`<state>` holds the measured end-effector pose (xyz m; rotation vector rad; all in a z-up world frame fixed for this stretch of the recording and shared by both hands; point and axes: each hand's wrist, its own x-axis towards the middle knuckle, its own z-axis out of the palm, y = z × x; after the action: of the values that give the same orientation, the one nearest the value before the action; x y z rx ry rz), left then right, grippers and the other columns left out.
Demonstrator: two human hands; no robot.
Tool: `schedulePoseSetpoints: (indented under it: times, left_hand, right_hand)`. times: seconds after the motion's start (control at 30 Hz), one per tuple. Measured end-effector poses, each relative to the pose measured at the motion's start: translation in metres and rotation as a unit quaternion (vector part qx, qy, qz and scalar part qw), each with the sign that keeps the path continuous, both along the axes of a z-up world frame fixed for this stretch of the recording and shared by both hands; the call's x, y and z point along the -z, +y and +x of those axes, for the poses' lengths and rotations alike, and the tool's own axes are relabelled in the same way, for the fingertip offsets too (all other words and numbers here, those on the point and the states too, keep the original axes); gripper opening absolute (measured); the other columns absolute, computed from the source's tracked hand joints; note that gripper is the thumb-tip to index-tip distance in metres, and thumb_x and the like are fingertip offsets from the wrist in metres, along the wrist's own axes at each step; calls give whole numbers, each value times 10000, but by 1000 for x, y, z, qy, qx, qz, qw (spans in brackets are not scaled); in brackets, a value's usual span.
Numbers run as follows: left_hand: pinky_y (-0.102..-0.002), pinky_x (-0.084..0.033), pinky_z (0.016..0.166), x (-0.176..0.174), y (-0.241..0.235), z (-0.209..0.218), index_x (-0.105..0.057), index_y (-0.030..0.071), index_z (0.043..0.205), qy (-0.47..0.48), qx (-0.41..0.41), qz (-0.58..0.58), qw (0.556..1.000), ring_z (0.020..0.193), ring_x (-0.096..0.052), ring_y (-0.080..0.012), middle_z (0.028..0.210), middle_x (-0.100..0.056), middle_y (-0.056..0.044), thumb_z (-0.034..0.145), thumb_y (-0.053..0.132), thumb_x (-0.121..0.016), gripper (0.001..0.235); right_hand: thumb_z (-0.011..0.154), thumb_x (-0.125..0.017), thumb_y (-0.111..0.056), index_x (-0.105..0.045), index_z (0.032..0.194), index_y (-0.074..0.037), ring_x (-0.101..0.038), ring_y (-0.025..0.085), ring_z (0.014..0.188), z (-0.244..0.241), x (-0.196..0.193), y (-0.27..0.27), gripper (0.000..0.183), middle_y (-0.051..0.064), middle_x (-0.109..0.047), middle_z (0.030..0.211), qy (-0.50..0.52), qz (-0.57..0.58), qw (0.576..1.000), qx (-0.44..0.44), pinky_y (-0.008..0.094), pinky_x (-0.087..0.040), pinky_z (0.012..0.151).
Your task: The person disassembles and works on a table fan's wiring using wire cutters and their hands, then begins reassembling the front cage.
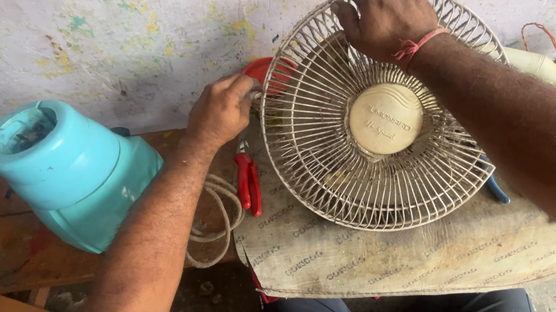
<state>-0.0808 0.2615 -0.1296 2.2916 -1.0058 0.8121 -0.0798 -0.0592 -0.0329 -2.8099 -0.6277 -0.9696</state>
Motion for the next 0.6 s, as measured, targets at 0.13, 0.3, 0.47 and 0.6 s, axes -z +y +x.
schedulePoseSetpoints:
  times: [0.13,0.3,0.47,0.6]
  left_hand:
    - [-427,-621,719,4,-4,1,-685,9,1067,-10,-25,19,999,878,-756,-323,957,-751,-153,887,-43,-687,188]
    - [-448,-590,659,9,-17,11,-693,-32,972,120,-112,-5,986,744,-742,-332,812,-712,-189,942,91,-684,126]
    - [-410,-512,621,10,-27,52,-726,-30,843,337,-191,-125,913,661,-629,-256,679,-649,-143,882,187,-680,225]
    - [-402,-403,516,-13,-31,47,-709,-20,874,516,-129,-207,821,568,-514,-213,673,-607,-89,904,206,-651,235]
  right_hand:
    - [1112,-488,-359,-718,1132,-36,-643,368,1086,0,1,0,397,199,-712,1110,-3,-3,1000,4,565,-411,1003]
    - [1120,-481,-362,-719,1145,-41,-637,372,1097,3,1,-1,401,203,-709,1124,-15,-5,1000,-4,565,-408,989]
    - [1125,-485,-371,-717,1149,-33,-638,372,1102,1,2,-1,411,198,-713,1140,-10,-7,1000,4,562,-412,1004]
    - [1124,-478,-381,-723,1148,-51,-638,363,1104,-2,-1,0,412,180,-718,1144,3,1,1000,4,560,-411,1011]
